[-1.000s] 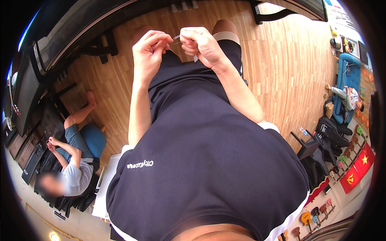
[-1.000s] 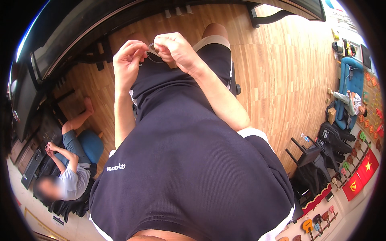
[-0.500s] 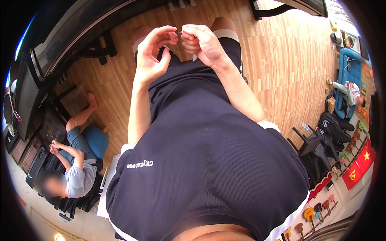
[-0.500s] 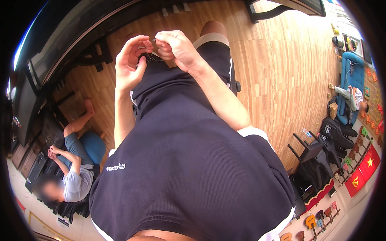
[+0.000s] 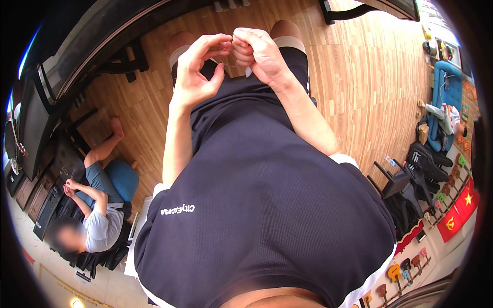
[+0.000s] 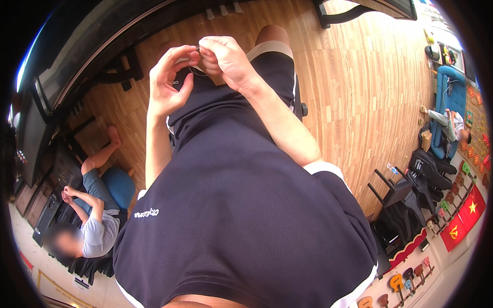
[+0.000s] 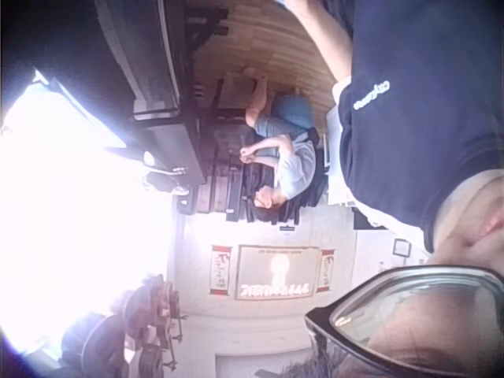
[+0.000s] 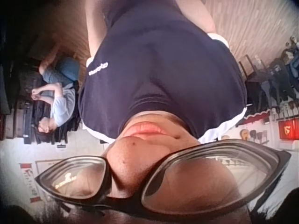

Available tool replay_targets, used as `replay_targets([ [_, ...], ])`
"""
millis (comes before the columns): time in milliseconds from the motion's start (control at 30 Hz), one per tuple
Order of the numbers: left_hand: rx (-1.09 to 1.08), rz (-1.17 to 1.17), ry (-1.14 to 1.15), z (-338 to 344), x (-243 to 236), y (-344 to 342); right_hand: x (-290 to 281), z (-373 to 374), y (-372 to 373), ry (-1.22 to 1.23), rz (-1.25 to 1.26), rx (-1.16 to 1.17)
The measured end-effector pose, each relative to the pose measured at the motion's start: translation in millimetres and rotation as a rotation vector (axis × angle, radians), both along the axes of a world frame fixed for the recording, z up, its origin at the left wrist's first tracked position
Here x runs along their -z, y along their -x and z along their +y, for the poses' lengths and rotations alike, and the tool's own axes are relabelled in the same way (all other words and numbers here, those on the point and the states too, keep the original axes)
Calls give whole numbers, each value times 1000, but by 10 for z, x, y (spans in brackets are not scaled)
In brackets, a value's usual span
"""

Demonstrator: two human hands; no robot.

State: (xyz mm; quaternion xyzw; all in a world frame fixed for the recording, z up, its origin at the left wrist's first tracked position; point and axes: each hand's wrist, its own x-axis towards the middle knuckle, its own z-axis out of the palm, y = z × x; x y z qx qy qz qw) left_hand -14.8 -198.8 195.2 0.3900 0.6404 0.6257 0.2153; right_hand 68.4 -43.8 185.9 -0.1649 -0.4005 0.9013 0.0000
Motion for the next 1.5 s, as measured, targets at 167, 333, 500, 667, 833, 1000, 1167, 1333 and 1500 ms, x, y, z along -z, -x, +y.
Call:
replay_targets([
  [167,2,1,38,-12,19,3,-11,-12,2,-17,0,22],
  [333,-90,-46,28,-35,123,-7,-9,-37,18,-50,1,15],
  [500,-283,82,76,-58,119,32,-9,-56,33,-101,-1,-8],
  [667,-338,74,-4,-83,148,64,-13,-44,34,-153,-4,-42],
  [833,-317,-16,-70,-58,153,69,-43,-60,47,-195,-16,-67],
  [1000,-300,-42,-63,-62,191,70,-28,-56,44,-209,-12,-94],
  [1167,-389,-26,-85,-64,201,56,-43,-36,34,-176,-18,-61],
  [1333,-500,90,-31,-70,207,52,-30,-38,30,-170,-11,-31],
  [1500,-548,181,-18,-9,175,38,-26,-28,20,-136,-3,-44],
])
